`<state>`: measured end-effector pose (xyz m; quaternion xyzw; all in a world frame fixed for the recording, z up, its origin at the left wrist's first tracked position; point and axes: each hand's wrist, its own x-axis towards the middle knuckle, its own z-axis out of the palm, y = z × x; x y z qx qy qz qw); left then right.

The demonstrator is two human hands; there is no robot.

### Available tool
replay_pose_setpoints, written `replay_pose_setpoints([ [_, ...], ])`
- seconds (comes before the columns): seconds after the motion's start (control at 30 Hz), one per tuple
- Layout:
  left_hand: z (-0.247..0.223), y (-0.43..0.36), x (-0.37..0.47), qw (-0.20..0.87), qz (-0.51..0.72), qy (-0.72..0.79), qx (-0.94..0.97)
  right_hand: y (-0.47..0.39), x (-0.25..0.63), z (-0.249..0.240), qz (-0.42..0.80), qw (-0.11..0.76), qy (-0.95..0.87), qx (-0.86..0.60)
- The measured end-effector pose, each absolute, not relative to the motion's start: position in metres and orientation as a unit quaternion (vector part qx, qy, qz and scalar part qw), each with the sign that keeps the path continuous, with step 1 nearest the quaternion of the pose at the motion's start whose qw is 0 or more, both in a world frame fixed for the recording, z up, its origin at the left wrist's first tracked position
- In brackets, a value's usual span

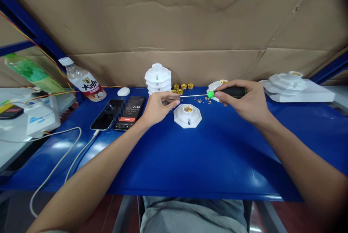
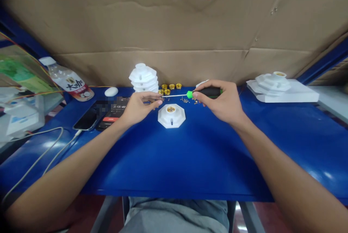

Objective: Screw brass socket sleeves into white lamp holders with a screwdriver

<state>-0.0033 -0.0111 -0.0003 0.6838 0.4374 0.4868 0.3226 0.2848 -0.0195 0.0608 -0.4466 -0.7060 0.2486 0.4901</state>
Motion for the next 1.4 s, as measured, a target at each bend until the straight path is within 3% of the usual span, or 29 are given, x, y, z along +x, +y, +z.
replay_pose_setpoints([
  [0.23,-0.001,-0.013,-0.002,0.325,0.514,0.429,0.669,-0.022,0.282,0.063,0.274,0.496,-0.702,-0.432],
  [0.53,0.003,-0.017,-0.005,0.197,0.502,0.436,0.720,-0.023,0.286,0.065,0.261,0.488,-0.713,-0.431],
  [0.77,0.001,-0.017,-0.007,0.156,0.513,0.425,0.729,-0.023,0.290,0.068,0.242,0.486,-0.715,-0.441],
  [1.23,0.000,-0.020,-0.010,0.088,0.459,0.425,0.775,-0.019,0.291,0.068,0.304,0.403,-0.737,-0.449],
  [1.4,-0.002,-0.017,-0.013,0.085,0.445,0.406,0.794,-0.019,0.289,0.066,0.303,0.410,-0.733,-0.450],
])
